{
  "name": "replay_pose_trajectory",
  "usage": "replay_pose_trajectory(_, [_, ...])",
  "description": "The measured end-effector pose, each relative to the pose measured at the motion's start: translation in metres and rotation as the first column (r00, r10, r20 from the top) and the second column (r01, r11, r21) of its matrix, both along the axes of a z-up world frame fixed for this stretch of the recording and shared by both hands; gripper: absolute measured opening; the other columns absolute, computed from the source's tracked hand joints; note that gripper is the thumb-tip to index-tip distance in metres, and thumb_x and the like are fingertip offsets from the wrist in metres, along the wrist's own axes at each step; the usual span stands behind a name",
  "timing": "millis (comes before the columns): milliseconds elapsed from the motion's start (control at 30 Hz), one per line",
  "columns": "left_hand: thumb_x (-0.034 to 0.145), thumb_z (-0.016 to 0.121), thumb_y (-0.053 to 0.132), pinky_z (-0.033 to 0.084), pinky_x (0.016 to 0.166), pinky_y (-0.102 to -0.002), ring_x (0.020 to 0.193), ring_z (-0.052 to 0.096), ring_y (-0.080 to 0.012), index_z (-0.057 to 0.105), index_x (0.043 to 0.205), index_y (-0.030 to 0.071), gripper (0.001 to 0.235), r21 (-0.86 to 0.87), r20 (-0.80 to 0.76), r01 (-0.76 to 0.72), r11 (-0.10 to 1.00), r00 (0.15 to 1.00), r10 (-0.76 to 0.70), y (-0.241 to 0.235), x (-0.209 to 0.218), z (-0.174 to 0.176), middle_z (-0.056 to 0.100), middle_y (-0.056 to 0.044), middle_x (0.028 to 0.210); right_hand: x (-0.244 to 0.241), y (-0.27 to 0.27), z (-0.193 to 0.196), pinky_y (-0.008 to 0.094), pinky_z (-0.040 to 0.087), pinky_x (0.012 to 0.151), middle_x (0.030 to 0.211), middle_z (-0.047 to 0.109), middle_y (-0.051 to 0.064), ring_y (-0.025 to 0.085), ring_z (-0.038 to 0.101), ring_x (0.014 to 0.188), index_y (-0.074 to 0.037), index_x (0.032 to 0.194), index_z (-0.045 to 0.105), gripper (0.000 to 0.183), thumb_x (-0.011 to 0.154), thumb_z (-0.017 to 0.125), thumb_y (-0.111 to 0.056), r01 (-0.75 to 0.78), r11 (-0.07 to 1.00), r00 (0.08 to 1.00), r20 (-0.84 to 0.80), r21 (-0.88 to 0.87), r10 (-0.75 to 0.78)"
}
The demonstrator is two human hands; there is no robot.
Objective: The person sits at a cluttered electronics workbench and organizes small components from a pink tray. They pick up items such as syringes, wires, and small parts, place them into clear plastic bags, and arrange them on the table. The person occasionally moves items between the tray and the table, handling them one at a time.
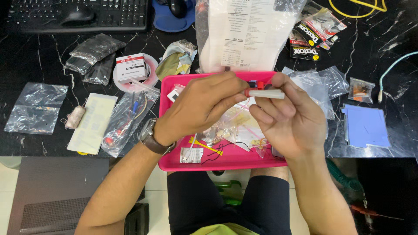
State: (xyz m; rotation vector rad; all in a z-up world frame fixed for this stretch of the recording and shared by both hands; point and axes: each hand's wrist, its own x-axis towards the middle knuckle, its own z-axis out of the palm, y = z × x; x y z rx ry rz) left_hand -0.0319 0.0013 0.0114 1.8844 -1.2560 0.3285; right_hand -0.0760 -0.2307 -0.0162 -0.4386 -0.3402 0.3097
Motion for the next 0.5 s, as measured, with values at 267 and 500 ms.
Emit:
replay_pose_trajectory(267, [0.118,0.068,0.015,0.046,0.06,-0.048,0.081,0.059,-0.03,0.058,0.107,0.011,0.015,0.218,0.449,-0.345,0.913,0.866,0.22,0.008,0.002,0.005,0.051,-0.007,0.09,0.004,-0.008,-0.02,0.038,0.061,0.05,0.078,0.077,0.027,0.03,0.061,0.04,0.0,0.157,0.06,0.054,0.105,0.069,-0.01,0.313,0.743,0.949,0.164,-0.592,-0.269])
replay_pose_trajectory(500, [0.098,0.073,-0.001,0.047,0.057,-0.046,0.079,0.059,-0.0295,0.061,0.109,0.011,0.021,0.242,0.546,-0.428,0.871,0.802,0.243,0.004,0.003,-0.001,0.053,-0.007,0.092,0.01,-0.001,-0.006,0.025,0.057,0.049,0.083,0.079,0.026,0.024,0.068,0.045,0.005,0.117,0.08,0.021,0.097,0.079,-0.003,0.517,0.436,0.838,0.33,-0.737,-0.434])
